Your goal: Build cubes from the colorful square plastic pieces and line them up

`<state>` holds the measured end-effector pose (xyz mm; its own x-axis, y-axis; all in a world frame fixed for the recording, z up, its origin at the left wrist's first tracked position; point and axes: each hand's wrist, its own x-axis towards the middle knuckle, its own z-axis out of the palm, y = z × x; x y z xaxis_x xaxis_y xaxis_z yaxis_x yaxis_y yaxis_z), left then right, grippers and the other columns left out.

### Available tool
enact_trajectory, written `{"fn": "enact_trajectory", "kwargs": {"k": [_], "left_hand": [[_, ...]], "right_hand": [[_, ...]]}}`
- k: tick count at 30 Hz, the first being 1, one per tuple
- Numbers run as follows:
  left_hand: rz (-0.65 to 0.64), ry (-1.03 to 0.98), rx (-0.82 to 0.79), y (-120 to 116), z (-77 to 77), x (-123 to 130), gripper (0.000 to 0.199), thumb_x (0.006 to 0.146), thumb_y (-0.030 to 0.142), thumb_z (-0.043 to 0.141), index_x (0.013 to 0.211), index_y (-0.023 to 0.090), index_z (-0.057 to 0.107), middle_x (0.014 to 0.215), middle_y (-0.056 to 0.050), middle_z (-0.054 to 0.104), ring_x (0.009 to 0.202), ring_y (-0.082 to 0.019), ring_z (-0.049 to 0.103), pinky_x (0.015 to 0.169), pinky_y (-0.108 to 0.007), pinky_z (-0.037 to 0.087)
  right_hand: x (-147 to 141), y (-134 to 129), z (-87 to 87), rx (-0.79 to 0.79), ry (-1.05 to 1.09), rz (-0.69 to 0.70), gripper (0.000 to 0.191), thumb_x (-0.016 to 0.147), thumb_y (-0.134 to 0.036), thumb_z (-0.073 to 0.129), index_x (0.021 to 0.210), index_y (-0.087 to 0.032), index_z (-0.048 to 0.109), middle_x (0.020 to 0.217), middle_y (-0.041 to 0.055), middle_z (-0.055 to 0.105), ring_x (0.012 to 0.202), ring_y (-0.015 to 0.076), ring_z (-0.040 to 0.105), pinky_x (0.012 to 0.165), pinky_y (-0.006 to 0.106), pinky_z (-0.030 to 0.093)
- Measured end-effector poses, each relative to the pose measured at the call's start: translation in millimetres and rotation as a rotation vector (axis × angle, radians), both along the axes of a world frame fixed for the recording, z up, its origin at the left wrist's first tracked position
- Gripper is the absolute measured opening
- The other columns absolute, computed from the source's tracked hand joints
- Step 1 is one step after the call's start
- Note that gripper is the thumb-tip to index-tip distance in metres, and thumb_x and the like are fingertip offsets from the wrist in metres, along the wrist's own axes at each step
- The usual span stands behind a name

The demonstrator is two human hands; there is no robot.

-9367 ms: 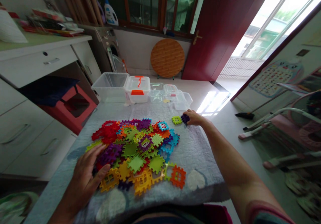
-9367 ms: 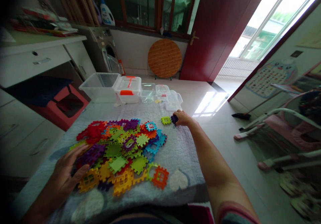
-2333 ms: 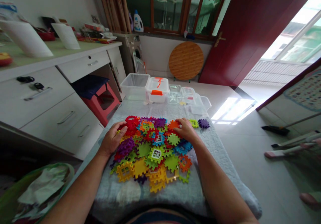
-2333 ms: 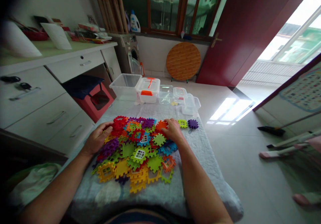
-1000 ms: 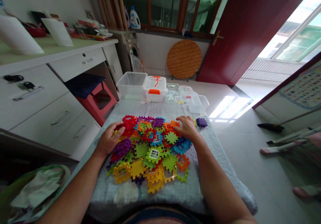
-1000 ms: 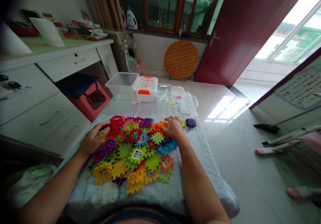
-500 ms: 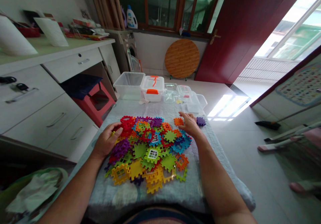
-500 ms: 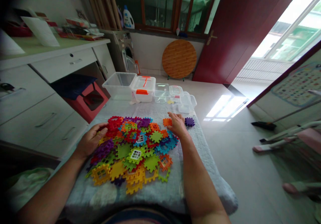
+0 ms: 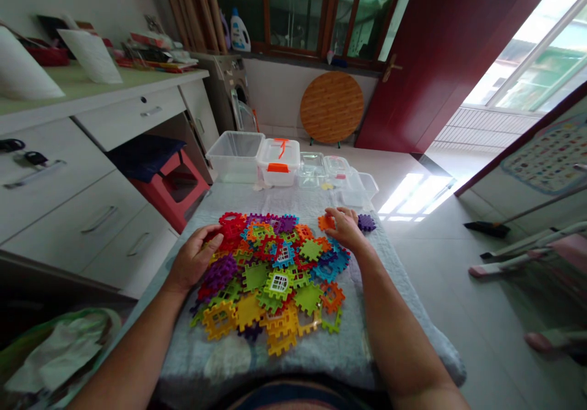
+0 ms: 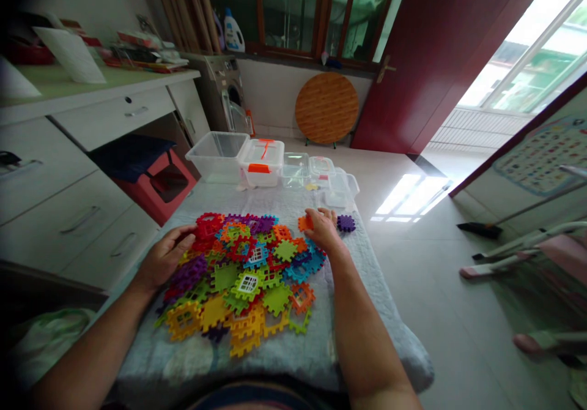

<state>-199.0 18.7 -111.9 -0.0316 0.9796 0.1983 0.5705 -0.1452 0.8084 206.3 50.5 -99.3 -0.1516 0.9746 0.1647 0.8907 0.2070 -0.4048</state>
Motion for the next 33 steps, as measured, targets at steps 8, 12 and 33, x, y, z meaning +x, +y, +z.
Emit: {"fn": "enact_trajectory", "kwargs": {"k": [8, 12, 33], "left_hand": [[0.003, 0.003, 0.006, -1, 3.2, 2, 0.059, 0.083, 0.066, 0.050, 0.116, 0.018, 0.061, 0.121, -0.011, 0.064, 0.116, -0.028, 0.058, 0.109, -0.042, 0.039], [0.003, 0.008, 0.008, -1, 3.8, 2, 0.058, 0.083, 0.065, 0.050, 0.115, 0.018, 0.061, 0.121, -0.011, 0.064, 0.116, -0.028, 0.057, 0.109, -0.042, 0.038], [-0.005, 0.028, 0.029, 0, -2.3, -2, 0.055, 0.084, 0.063, 0.049, 0.116, 0.020, 0.062, 0.123, -0.010, 0.064, 0.117, -0.028, 0.058, 0.109, -0.042, 0.039]], "right_hand": [[-11, -6, 15.2, 0.075, 0.031, 0.028, 0.052, 0.075, -0.026, 0.069, 0.126, -0.022, 0.059, 0.123, 0.0097, 0.066, 0.128, 0.0322, 0.044, 0.108, 0.051, 0.026], [-40, -15, 27.4, -0.004, 0.009, 0.112, 0.047, 0.081, -0.045, 0.066, 0.121, -0.020, 0.063, 0.109, 0.0103, 0.070, 0.111, 0.0297, 0.054, 0.098, 0.045, 0.035], [7, -6, 20.3, 0.116, 0.070, -0.040, 0.063, 0.071, -0.009, 0.054, 0.133, -0.018, 0.052, 0.127, 0.0112, 0.064, 0.119, 0.0279, 0.051, 0.103, 0.042, 0.036]]}}
